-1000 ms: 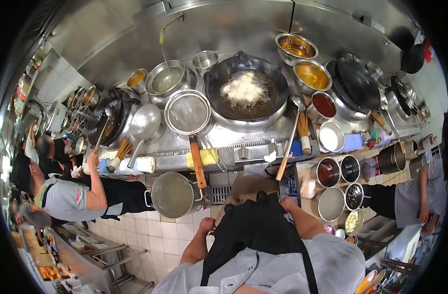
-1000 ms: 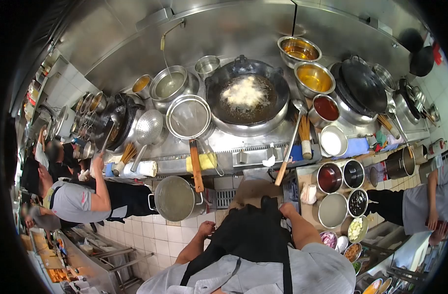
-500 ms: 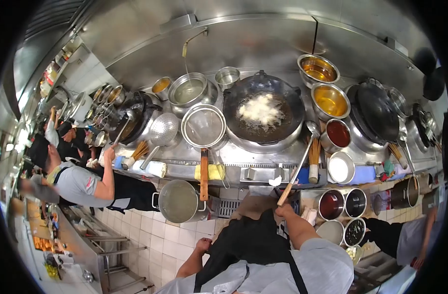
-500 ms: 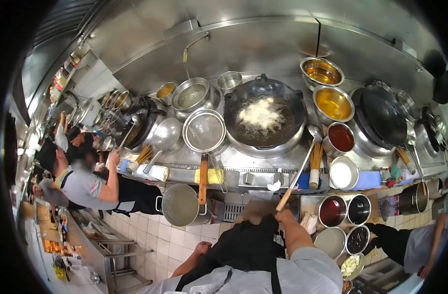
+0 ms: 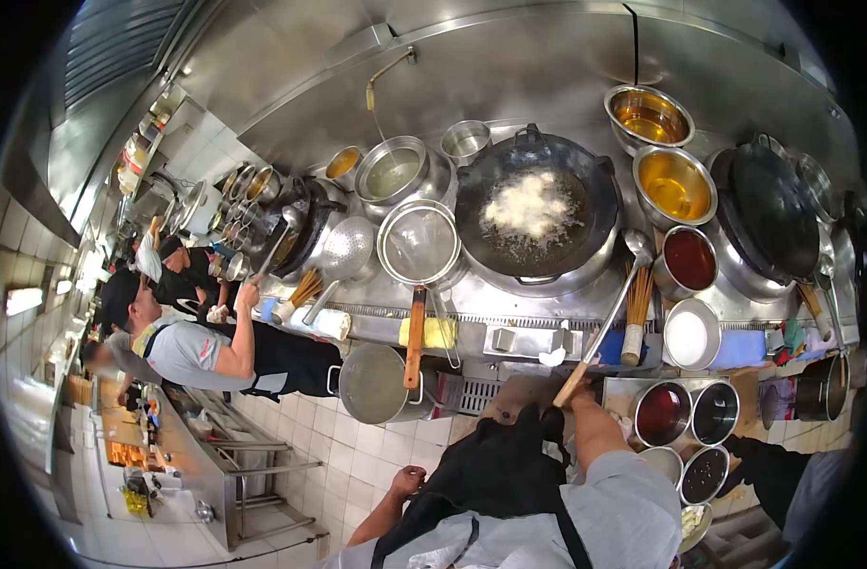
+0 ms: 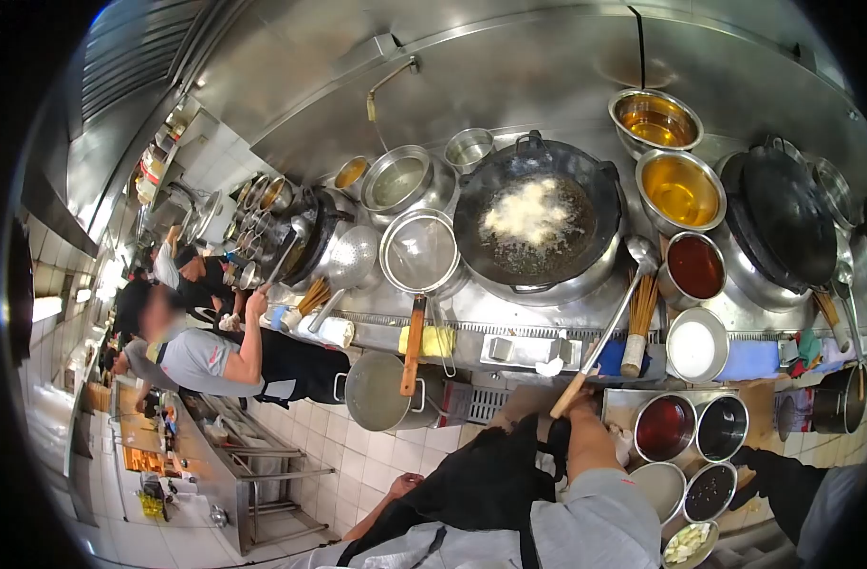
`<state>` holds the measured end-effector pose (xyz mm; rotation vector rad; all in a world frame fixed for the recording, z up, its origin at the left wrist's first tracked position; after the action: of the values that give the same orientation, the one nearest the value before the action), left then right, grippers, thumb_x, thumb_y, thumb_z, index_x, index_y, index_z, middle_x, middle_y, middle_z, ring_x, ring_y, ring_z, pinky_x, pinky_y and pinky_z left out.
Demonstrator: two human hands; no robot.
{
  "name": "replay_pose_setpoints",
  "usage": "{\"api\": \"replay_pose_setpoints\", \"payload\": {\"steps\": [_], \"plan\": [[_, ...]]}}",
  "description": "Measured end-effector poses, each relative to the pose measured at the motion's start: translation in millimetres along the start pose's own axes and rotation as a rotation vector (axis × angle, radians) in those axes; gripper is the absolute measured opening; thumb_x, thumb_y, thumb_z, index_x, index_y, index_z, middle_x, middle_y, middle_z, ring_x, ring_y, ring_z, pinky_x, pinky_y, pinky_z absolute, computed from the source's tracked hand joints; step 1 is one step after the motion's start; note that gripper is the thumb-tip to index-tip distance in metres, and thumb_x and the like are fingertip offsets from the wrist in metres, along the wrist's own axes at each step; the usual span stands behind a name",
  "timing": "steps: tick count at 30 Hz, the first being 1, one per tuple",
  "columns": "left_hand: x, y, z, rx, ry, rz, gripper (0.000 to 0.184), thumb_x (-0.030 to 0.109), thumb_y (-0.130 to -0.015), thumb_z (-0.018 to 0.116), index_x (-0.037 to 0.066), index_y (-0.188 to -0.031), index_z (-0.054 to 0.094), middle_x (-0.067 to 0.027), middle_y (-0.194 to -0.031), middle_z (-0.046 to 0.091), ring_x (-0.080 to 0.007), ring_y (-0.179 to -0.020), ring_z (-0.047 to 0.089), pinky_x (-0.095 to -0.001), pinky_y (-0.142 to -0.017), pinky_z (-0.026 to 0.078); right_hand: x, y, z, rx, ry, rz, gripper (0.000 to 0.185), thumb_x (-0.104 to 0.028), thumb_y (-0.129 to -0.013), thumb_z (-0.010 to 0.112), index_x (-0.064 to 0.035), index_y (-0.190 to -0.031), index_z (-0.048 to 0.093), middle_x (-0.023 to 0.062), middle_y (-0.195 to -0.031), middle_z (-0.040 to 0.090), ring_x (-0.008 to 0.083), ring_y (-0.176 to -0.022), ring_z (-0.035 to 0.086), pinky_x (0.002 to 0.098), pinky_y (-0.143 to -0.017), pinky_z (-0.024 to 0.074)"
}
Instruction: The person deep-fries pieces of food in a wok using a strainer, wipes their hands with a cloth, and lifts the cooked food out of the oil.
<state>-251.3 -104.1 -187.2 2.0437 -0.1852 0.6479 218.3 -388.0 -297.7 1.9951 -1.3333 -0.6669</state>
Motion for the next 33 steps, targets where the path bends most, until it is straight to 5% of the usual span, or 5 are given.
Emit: {"api": "replay_pose_setpoints", "payload": {"steps": [5,13,33], "plan": [[-3.2,0.1,0.5,-0.008,0.039,-0.020,0.027,0.029,-0.092,0.063,0.004,-0.103,0.062,-0.0055,-0.080,0.066,-0.0157,-0.068,0.065,-0.0311,-0.062,0.054,5.6,-6.2,7.4,-0.023,-0.192,0.056,0.074,-0.042,-0.089,0.054,-0.0116,-0.151,0.027,0.0121,-0.157,0.024,0.0270,-0.144,0.026,0.0390,-0.111,0.0353],[57.7,17.7,7.1,-0.003,-0.075,-0.067,0.026,0.030,-0.093,0.062,0.005,-0.101,0.061,-0.0040,-0.081,0.065,-0.0146,-0.071,0.064,-0.0305,-0.060,0.053,4.6,2.4,-12.3,-0.087,-0.030,-0.013,0.069,-0.043,-0.089,0.053,-0.0084,-0.147,0.035,0.0138,-0.155,0.028,0.0279,-0.141,0.032,0.0404,-0.111,0.0353],[27.9,1.5,-3.0,-0.012,-0.161,-0.037,0.032,0.031,-0.089,0.063,0.003,-0.105,0.062,-0.0089,-0.079,0.068,-0.0165,-0.069,0.066,-0.0305,-0.060,0.054,8.7,-5.0,-12.5,-0.109,-0.094,0.017,0.061,-0.038,-0.085,0.060,-0.0071,-0.136,0.049,0.0162,-0.145,0.044,0.0309,-0.131,0.045,0.0401,-0.105,0.0415]]}}
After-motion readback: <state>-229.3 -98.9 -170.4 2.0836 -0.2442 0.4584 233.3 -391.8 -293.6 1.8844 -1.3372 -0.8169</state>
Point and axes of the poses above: each hand's wrist, its own y-axis away from the middle knuckle, its own z-axis out of the palm, x = y × z, the point moved 3 cm from there along -y, towards the middle knuckle
